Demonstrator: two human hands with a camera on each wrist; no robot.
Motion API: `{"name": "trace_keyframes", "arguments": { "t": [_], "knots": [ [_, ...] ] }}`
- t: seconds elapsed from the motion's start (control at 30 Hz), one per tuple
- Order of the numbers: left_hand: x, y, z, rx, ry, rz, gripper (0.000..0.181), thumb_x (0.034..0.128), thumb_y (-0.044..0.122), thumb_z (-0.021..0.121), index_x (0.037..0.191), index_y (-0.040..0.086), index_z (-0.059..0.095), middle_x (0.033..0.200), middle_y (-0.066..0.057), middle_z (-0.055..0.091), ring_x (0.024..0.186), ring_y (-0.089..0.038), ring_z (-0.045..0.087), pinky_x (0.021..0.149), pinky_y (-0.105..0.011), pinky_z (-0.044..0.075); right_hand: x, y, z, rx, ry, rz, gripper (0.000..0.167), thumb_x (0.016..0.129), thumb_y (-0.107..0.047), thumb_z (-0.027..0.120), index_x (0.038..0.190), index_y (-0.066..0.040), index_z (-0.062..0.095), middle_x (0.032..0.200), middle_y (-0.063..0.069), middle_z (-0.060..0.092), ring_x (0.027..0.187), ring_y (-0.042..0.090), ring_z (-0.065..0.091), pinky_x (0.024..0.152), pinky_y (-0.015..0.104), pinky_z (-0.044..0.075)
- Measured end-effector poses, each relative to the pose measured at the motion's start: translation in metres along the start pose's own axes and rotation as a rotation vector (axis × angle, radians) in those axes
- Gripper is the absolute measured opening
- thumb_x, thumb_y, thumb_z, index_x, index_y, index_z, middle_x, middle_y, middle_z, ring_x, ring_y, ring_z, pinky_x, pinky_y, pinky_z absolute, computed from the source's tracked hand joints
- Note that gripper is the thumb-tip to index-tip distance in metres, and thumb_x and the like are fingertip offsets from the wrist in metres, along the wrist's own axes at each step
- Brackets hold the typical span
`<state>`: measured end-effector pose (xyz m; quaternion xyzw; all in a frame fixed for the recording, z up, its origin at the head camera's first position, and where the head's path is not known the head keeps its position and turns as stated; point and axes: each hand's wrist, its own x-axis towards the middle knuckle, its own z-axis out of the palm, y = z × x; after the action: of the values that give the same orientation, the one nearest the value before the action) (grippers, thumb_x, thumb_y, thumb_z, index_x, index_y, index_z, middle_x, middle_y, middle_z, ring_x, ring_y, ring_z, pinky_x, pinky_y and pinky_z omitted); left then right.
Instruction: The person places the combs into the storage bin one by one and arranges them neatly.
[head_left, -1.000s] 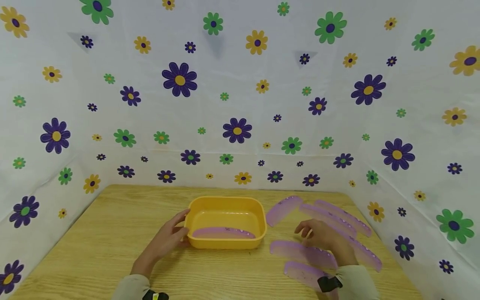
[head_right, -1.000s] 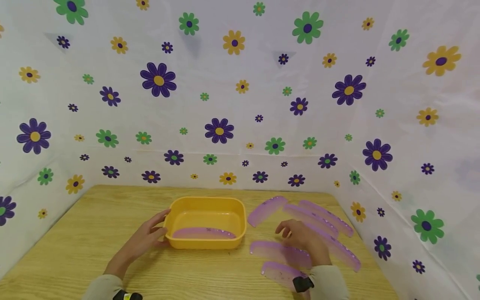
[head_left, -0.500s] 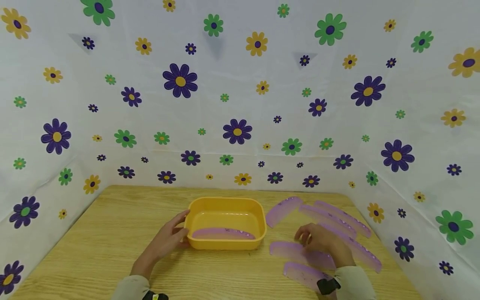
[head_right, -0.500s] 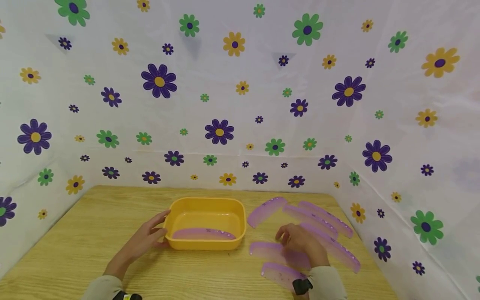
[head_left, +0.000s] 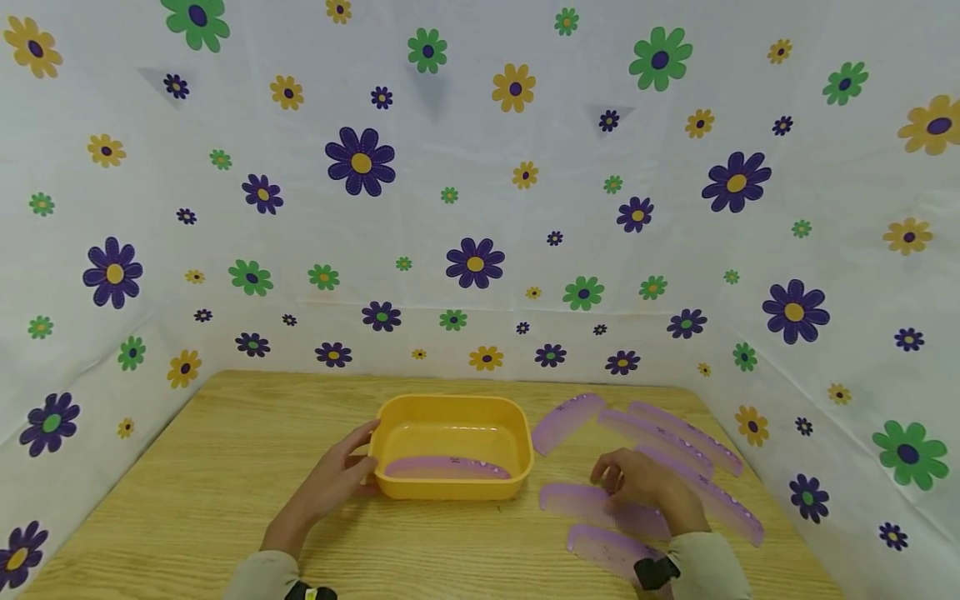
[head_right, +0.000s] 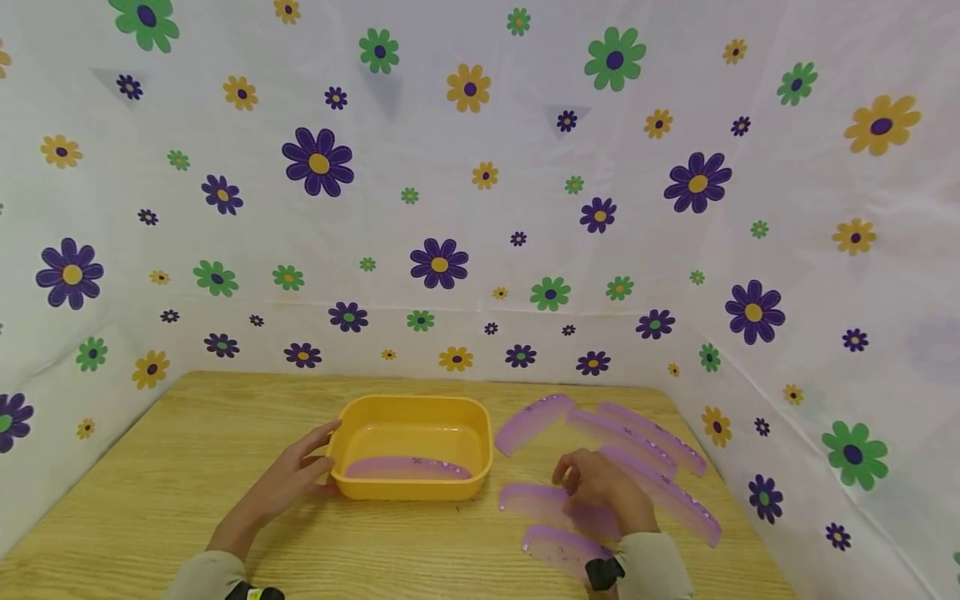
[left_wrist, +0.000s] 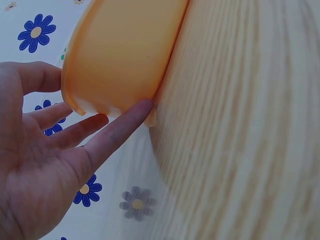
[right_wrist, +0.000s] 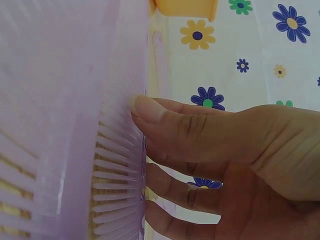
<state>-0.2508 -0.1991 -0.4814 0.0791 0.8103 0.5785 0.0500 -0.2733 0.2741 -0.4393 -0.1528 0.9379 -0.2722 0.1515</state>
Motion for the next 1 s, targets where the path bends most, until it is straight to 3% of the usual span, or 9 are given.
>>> {"name": "trace_keyframes", "arguments": {
  "t": [0.4,0.6,1.0],
  "knots": [
    [0.0018,-0.0022,-0.0010,-0.017,-0.010,0.005,0.063,0.1047,0.010,0.051,0.163,0.012,0.028,0.162,-0.026,0.035,0.134,-0.046,0.057,0.085,-0.041,0.066,-0.0010,0.0016,0.0007,0.007,0.002,-0.032,0.028,0.076,0.002,0.085,0.097,-0.006,0.069,0.088,0.007,0.063,0.079,0.018,0.056,0.073,0.033,0.050],
    [0.0013,-0.0013,-0.0013,-0.010,-0.006,0.002,0.063,0.1043,0.011,0.052,0.163,0.013,0.028,0.162,-0.025,0.036,0.135,-0.046,0.057,0.086,-0.042,0.065,-0.0010,0.0029,-0.0011,0.011,0.001,-0.029,0.026,0.078,0.002,0.083,0.098,-0.008,0.070,0.089,0.005,0.064,0.081,0.018,0.057,0.075,0.035,0.052],
    [0.0009,0.0003,-0.0012,-0.005,0.001,-0.009,0.063,0.1037,0.011,0.052,0.163,0.013,0.029,0.162,-0.025,0.036,0.134,-0.046,0.057,0.086,-0.041,0.065,-0.0017,0.0098,-0.0085,0.012,-0.041,-0.117,0.023,0.085,0.006,0.072,0.106,-0.005,0.073,0.099,0.014,0.071,0.089,0.024,0.066,0.078,0.043,0.059]
  ]
}}
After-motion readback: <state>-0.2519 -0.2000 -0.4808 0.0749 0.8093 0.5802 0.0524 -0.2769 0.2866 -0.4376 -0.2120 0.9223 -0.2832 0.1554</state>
